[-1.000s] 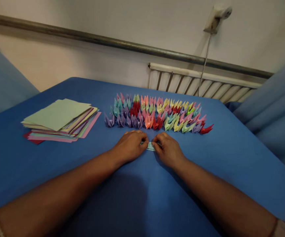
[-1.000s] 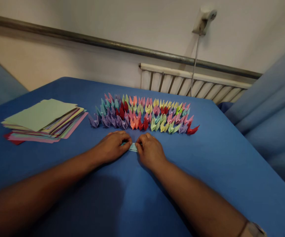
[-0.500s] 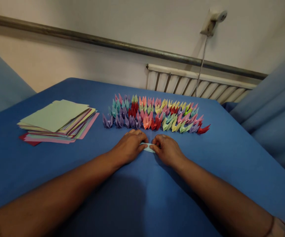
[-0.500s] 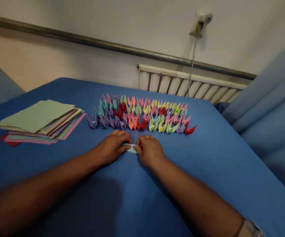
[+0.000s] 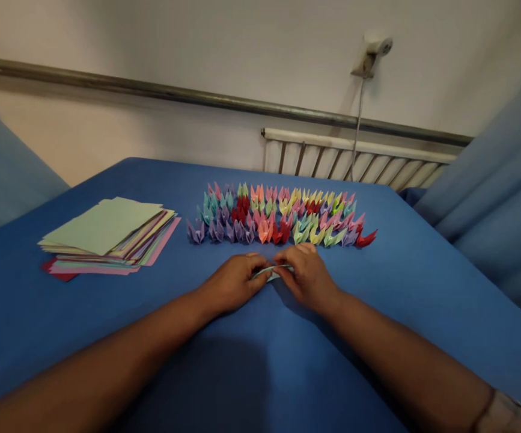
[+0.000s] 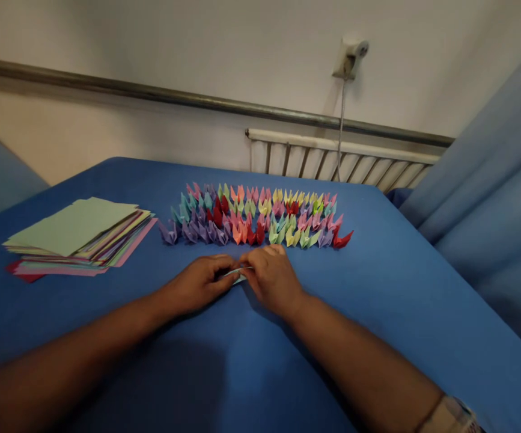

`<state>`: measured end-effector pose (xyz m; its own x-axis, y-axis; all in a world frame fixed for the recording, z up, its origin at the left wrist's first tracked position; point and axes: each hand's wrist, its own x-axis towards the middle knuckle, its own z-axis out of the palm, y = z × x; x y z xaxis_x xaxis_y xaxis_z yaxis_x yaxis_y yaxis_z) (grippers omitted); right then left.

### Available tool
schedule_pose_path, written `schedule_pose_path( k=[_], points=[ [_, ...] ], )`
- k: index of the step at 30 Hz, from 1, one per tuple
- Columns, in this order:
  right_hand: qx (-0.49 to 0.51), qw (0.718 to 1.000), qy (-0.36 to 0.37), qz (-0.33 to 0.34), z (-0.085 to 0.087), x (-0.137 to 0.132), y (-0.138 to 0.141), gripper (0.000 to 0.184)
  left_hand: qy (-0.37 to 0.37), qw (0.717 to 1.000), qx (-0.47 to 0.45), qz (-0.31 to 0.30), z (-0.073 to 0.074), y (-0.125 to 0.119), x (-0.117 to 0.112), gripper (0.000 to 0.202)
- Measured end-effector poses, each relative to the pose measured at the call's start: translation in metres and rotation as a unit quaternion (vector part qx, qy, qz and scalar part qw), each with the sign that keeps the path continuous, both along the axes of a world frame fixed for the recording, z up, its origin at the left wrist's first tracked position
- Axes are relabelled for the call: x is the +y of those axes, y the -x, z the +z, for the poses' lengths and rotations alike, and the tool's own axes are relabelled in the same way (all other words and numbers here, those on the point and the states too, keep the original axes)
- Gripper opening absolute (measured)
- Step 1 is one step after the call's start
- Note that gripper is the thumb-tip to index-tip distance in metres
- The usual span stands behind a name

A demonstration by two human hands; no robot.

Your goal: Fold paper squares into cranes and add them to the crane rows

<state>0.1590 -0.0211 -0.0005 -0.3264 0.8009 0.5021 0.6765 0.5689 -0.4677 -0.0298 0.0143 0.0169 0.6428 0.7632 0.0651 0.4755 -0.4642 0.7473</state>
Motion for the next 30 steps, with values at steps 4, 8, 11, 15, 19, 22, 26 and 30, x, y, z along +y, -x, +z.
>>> schedule_pose_path(
  k=[4,8,11,15,19,22,26,30],
  points=[
    [0.276,0.956,0.06,-0.079,-0.01,0.004,0.009,0.045,0.15,0.972,-0.152,0.1,-0.003,-0.007,-0.004,0.026],
    [0.459,0.859,0.224,-0.036,-0.021,0.009,0.023,0.034,0.182,0.938,-0.231,0.183,-0.003,-0.013,-0.01,0.027],
    [0.47,0.846,0.251,0.006,-0.023,0.009,0.027,0.027,0.182,0.932,-0.247,0.194,-0.003,-0.015,-0.013,0.026],
    [0.451,0.861,0.233,-0.023,-0.021,0.007,0.023,0.022,0.184,0.934,-0.24,0.19,-0.004,-0.015,-0.013,0.022],
    [0.424,0.875,0.233,-0.008,-0.019,0.006,0.016,0.019,0.216,0.927,-0.255,0.171,-0.001,-0.013,-0.012,0.025],
    [0.413,0.881,0.228,0.009,-0.019,0.005,0.015,0.02,0.232,0.918,-0.273,0.171,0.003,-0.013,-0.012,0.028],
    [0.422,0.878,0.227,0.013,-0.021,0.005,0.017,0.021,0.227,0.916,-0.275,0.185,0.004,-0.012,-0.012,0.027],
    [0.432,0.872,0.232,0.005,-0.023,0.006,0.017,0.021,0.227,0.919,-0.271,0.176,0.002,-0.012,-0.012,0.025]
  ],
)
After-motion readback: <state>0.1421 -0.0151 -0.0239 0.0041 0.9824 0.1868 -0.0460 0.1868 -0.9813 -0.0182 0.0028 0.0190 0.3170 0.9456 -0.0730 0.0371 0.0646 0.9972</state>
